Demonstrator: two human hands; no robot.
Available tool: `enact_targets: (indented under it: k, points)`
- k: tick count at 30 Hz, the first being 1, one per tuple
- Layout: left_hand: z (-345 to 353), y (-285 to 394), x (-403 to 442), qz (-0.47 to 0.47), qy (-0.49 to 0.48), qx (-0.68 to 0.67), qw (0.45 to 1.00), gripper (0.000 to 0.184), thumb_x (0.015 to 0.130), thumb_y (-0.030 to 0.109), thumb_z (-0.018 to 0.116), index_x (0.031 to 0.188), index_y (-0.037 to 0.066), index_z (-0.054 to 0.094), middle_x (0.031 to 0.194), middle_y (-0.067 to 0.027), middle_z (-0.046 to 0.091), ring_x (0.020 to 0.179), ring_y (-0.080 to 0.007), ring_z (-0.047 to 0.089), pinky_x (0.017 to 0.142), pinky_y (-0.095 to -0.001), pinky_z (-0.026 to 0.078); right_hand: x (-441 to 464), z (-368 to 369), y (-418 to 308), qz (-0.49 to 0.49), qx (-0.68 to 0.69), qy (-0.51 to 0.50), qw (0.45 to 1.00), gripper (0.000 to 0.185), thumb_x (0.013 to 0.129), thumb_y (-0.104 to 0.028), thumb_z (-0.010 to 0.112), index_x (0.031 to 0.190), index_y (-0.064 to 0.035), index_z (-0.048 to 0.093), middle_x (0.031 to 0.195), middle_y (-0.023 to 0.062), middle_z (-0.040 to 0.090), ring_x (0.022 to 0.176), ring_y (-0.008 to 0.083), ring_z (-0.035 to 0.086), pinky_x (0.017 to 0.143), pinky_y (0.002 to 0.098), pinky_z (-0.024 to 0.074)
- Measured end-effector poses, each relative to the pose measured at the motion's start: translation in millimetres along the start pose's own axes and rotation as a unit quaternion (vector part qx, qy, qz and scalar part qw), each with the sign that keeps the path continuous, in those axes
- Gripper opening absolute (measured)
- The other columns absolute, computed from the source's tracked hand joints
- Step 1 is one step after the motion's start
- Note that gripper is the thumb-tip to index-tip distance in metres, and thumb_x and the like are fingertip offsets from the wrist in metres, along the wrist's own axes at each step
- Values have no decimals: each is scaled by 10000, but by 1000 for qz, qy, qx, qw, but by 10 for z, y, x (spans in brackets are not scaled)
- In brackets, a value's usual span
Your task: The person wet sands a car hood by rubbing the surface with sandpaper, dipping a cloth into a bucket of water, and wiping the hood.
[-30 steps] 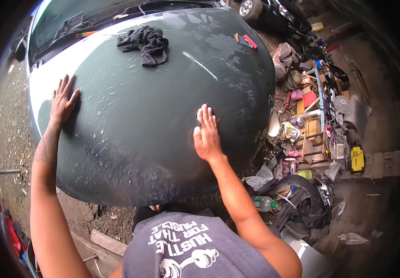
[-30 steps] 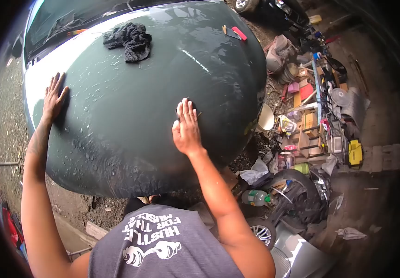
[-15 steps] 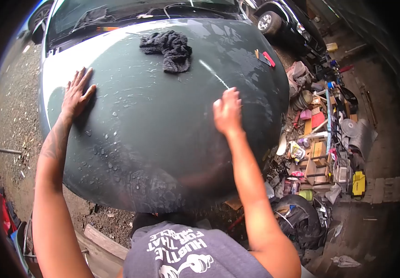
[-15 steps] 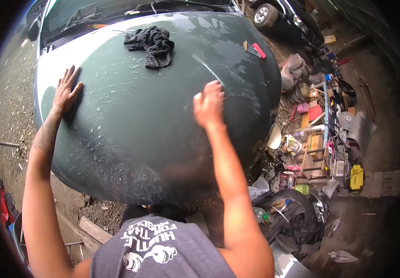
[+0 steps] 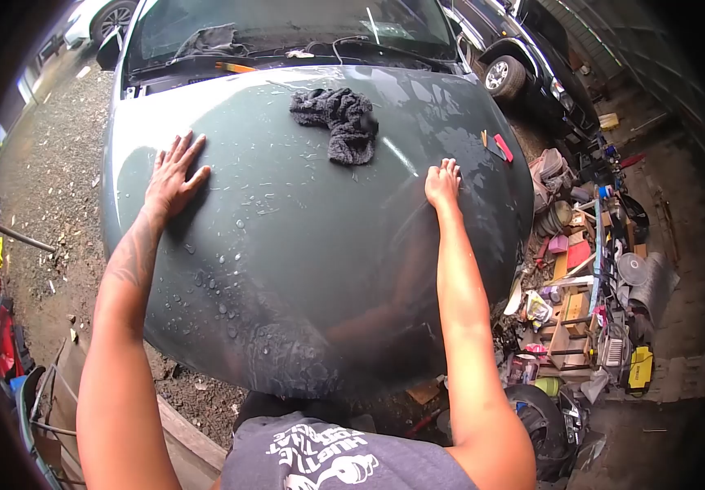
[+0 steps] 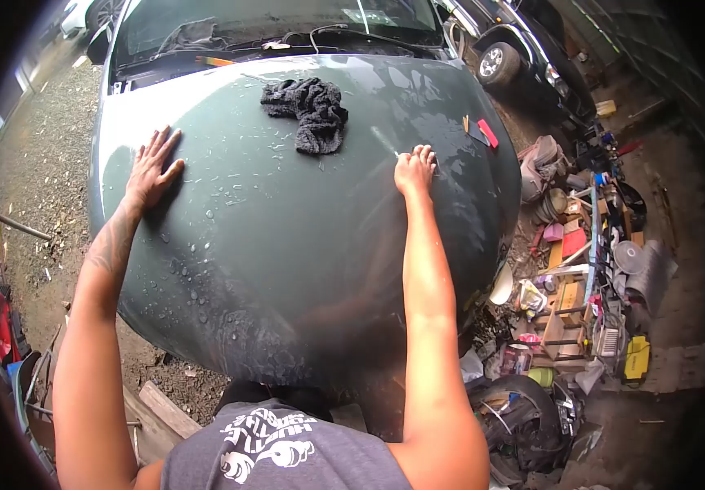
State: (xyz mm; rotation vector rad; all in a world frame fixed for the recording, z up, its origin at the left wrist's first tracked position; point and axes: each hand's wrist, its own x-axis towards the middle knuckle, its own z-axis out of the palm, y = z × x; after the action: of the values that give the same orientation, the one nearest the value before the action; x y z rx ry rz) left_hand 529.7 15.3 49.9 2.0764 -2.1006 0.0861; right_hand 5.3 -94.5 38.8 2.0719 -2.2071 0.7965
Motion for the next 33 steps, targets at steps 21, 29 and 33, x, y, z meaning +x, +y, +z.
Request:
enact_targets:
  k: [21, 29, 33]
  points:
    - [-11, 10, 7, -6, -2, 14, 1000, 700, 931, 617, 401, 1540, 306, 251, 1623, -40, 169, 1503, -248, 115, 1206, -510, 80, -123, -276, -521, -11, 42, -166, 985, 571, 954, -252, 359, 1439, 49, 341, 1554, 262, 238, 1441, 407, 242, 1184, 490, 202]
    - [-16, 28, -30, -1, -3, 10, 1000, 698, 939, 606, 393, 1541, 277, 264, 1622, -58, 171, 1501, -275, 114, 1204, -511, 68, -995, -25, -815, -174, 23, -135, 975, 649, 991, -334, 349, 1471, 92, 250, 1547, 314, 194, 1453, 443, 179, 1192, 499, 138]
    - [-14, 17, -27, 0, 3, 9, 1000, 690, 939, 601, 398, 1536, 276, 281, 1622, -56, 172, 1502, -268, 111, 1205, -509, 64, -172, 84, -524, -94, -68, -105, 988, 756, 1002, -477, 322, 1486, 92, 212, 1578, 271, 155, 1476, 405, 136, 1201, 484, 111]
